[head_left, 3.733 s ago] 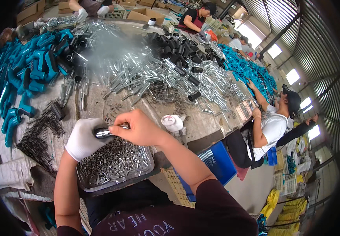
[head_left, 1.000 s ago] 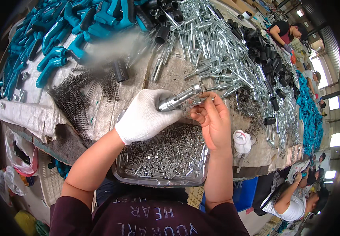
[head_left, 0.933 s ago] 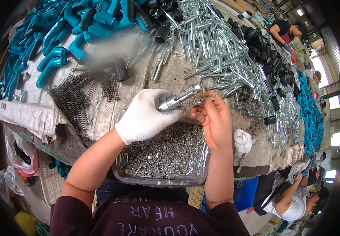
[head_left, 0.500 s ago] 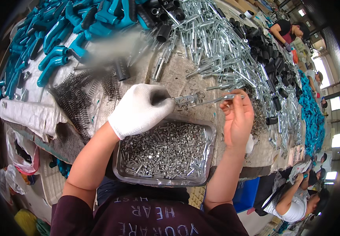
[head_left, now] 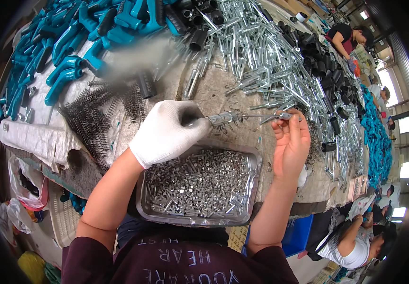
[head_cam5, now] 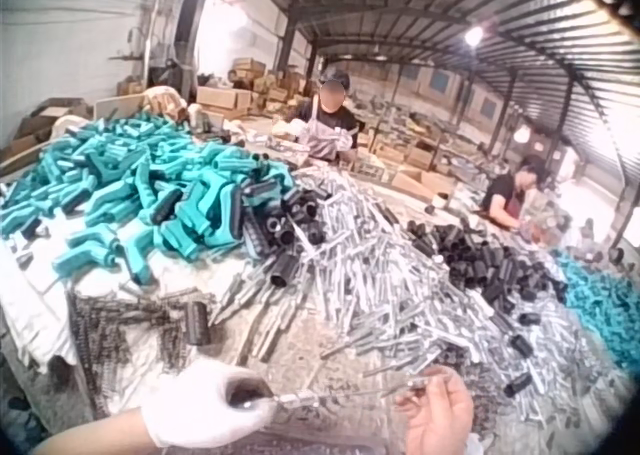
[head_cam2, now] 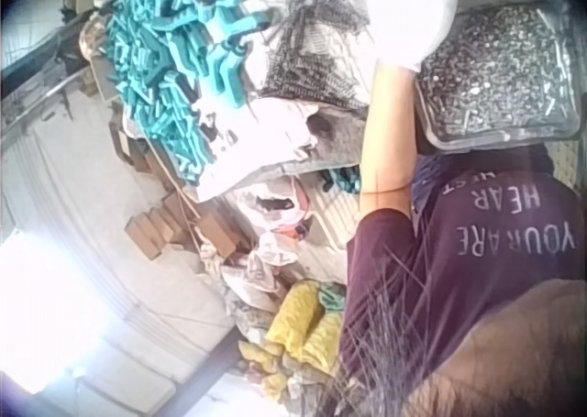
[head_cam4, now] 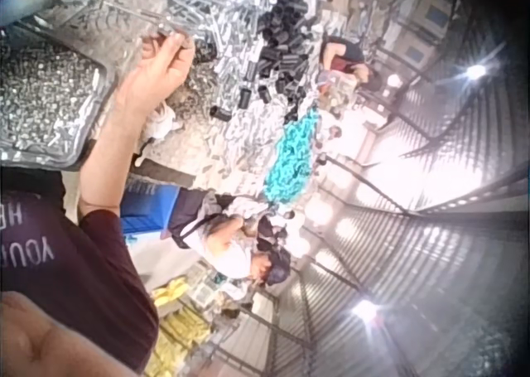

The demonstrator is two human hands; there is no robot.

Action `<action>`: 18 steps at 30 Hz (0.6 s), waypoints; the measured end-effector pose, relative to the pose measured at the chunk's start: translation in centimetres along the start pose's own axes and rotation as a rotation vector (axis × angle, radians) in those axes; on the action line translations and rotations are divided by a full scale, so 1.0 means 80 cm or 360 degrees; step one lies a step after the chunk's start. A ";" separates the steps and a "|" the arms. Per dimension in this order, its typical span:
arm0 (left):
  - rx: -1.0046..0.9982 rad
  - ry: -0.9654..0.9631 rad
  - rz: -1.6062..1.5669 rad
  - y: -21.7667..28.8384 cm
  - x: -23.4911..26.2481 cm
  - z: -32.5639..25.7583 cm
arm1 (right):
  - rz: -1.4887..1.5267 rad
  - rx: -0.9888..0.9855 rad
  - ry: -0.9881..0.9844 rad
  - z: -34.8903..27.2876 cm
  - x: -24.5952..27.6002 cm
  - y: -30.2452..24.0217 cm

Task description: The person assembles tools by inserting metal rods, springs, and pins into metal cylinders and attaching plastic handles to the assemblies.

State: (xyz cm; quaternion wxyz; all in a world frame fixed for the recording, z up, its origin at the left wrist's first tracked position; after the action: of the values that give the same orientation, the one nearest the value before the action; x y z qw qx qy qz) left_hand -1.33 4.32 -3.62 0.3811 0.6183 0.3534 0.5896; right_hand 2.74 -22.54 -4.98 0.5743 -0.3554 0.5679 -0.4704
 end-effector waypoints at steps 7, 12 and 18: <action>0.0074 -0.0049 0.0076 0.001 -0.010 -0.003 | 0.0153 -0.0288 -0.0288 -0.024 -0.044 0.031; 0.0018 -0.0055 0.0015 -0.005 -0.016 0.001 | 0.0258 -0.0365 -0.0335 -0.018 -0.037 0.033; -0.0034 0.0065 0.0066 0.005 -0.017 -0.006 | 0.0074 -0.0265 -0.0393 -0.031 -0.050 0.041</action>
State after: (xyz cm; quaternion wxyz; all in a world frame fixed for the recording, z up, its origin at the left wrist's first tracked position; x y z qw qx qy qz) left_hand -1.90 2.98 -3.85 0.3681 0.6092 0.3419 0.6136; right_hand 1.11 -17.43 -7.02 0.6191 -0.4436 0.5381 -0.3610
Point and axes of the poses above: each hand's wrist, its own z-axis towards the middle knuckle, its own x-axis out of the back of the hand, y = z × x, the point moved 5 cm from there along z, towards the middle knuckle, and after that the axes turned 1 degree about z, right-handed, at the moved point
